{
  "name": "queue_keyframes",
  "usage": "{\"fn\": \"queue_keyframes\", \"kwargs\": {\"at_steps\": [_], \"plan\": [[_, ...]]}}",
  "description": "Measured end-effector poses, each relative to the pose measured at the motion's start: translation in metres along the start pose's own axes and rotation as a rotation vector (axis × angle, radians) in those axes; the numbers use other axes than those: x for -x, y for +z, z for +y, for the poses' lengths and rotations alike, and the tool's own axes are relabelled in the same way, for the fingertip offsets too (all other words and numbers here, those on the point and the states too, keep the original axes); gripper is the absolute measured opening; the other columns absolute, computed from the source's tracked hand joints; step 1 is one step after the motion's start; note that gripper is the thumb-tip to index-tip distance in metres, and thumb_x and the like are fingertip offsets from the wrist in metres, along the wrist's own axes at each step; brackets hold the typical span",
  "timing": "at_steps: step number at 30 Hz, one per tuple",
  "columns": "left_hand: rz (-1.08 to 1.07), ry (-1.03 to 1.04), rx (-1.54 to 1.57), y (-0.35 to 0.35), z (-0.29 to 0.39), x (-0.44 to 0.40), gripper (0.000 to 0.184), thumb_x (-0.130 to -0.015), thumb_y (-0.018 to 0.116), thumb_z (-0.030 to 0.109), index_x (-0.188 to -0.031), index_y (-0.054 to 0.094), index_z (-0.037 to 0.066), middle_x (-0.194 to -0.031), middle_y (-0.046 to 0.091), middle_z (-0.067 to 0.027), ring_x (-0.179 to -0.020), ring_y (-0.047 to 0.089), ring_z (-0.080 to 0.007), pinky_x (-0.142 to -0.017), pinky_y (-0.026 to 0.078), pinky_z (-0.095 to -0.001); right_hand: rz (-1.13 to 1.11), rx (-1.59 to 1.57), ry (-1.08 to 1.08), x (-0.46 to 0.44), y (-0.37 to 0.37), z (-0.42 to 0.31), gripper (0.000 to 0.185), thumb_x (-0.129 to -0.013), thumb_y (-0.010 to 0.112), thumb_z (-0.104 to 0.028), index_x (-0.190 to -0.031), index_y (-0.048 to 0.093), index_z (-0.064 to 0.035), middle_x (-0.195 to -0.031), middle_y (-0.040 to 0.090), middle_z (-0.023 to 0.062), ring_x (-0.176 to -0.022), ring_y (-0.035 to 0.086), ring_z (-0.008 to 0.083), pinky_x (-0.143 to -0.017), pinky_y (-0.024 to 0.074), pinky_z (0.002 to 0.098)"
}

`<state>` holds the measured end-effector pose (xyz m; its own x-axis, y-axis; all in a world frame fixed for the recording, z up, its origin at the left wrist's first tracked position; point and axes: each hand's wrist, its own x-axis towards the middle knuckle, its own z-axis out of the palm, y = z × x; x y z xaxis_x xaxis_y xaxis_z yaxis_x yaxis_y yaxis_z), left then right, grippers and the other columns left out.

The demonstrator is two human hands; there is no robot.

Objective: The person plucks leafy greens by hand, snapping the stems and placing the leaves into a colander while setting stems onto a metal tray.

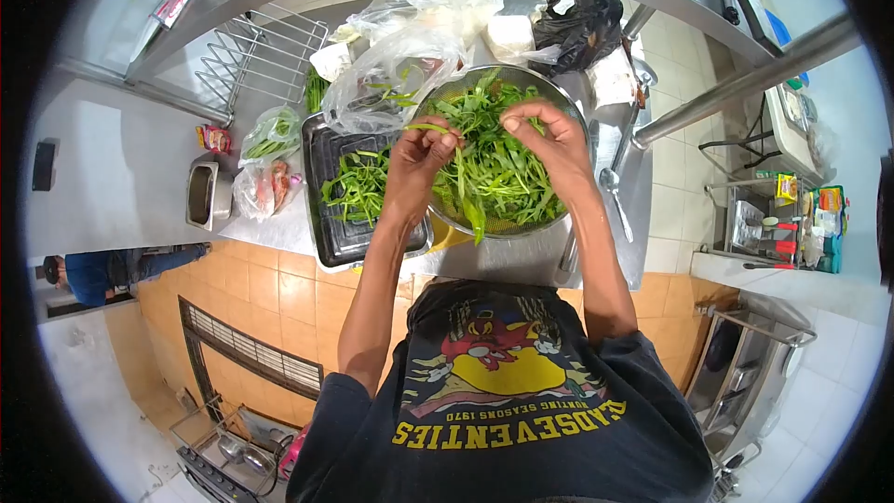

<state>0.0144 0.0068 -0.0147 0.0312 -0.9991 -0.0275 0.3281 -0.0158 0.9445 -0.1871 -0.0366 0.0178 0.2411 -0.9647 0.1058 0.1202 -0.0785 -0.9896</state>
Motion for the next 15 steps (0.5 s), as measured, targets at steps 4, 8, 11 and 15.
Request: {"fn": "queue_keyframes", "kwargs": {"at_steps": [4, 8, 11, 15], "plan": [[0.100, -0.009, -0.114, -0.007, -0.001, 0.007, 0.021, -0.092, 0.068, 0.010, -0.110, 0.059, 0.006, -0.091, 0.066, -0.0011, -0.086, 0.058, -0.0079, -0.081, 0.046, -0.0242, 0.007, 0.414, -0.328, -0.020, 0.006, -0.018, 0.011, -0.083, 0.074, -0.014, -0.092, 0.076, -0.0090, -0.078, 0.060, 0.0012, -0.091, 0.053, 0.0149, -0.084, 0.0406, 0.0282], [0.131, -0.062, -0.156, -0.011, 0.001, 0.017, 0.021, -0.091, 0.070, 0.012, -0.109, 0.059, 0.007, -0.091, 0.067, -0.0012, -0.085, 0.057, -0.0069, -0.081, 0.046, -0.0239, -0.078, 0.464, -0.407, -0.058, 0.032, -0.025, 0.010, -0.084, 0.072, -0.015, -0.091, 0.073, -0.0079, -0.076, 0.064, 0.0038, -0.080, 0.055, 0.0172, -0.080, 0.0413, 0.0317], [0.144, -0.056, -0.158, -0.020, -0.005, 0.022, 0.023, -0.091, 0.071, 0.014, -0.109, 0.059, 0.007, -0.091, 0.067, -0.0014, -0.085, 0.057, -0.0069, -0.081, 0.046, -0.0244, -0.134, 0.506, -0.470, -0.088, 0.057, -0.005, 0.012, -0.088, 0.068, -0.014, -0.094, 0.067, -0.0031, -0.076, 0.065, 0.0061, -0.073, 0.058, 0.0173, -0.073, 0.0463, 0.0329], [0.148, -0.042, -0.154, -0.025, -0.006, 0.025, 0.020, -0.092, 0.068, 0.012, -0.109, 0.058, 0.007, -0.099, 0.069, -0.0046, -0.085, 0.060, -0.0103, -0.080, 0.047, -0.0267, -0.181, 0.499, -0.517, -0.125, 0.086, 0.026, 0.010, -0.087, 0.065, -0.012, -0.094, 0.066, -0.0046, -0.079, 0.069, 0.0095, -0.072, 0.064, 0.0210, -0.070, 0.0508, 0.0365]]}}
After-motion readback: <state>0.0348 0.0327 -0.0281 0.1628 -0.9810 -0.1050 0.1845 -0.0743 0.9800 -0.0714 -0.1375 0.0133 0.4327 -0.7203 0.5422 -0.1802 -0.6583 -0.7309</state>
